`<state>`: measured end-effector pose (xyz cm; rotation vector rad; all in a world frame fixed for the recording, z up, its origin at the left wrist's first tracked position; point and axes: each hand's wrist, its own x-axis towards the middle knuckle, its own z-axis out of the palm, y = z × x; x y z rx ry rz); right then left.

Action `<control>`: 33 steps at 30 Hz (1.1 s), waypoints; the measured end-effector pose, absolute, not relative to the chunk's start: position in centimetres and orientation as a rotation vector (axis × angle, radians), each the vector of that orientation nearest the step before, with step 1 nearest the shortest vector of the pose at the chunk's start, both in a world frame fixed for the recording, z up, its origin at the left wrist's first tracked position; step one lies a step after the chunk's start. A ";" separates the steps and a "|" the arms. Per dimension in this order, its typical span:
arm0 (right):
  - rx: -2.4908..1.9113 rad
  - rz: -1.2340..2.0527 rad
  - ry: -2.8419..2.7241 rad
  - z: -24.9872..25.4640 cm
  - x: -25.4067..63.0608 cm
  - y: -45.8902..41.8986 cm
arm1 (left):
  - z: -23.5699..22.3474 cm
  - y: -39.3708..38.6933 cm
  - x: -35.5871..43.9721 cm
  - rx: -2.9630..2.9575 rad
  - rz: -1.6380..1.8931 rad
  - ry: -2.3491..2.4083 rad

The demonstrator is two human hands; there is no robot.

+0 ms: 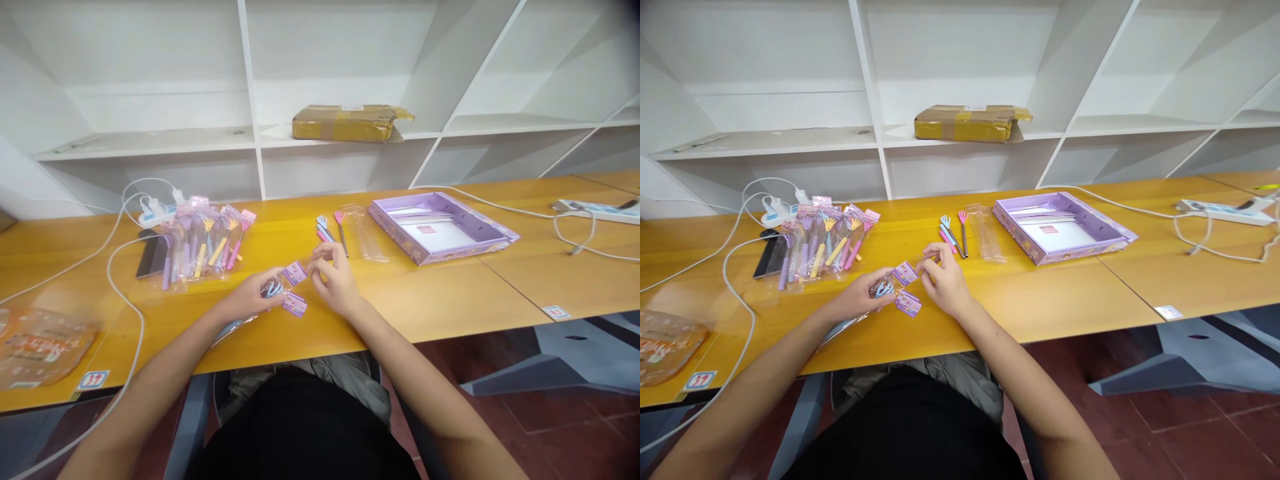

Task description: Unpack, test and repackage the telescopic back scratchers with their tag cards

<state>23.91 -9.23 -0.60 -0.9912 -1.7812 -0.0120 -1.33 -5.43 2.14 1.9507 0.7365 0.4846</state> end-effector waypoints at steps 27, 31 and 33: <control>-1.153 0.577 -1.486 4.4 21.4 -8.9 | 3.4 -4.1 -3.1 1.837 0.291 0.573; -1.090 0.267 -1.418 7.4 24.5 -8.2 | 2.5 -3.0 -3.5 1.860 0.159 0.606; -0.990 0.219 -1.263 8.1 25.6 -8.2 | 2.1 -2.6 -3.4 1.893 0.172 0.597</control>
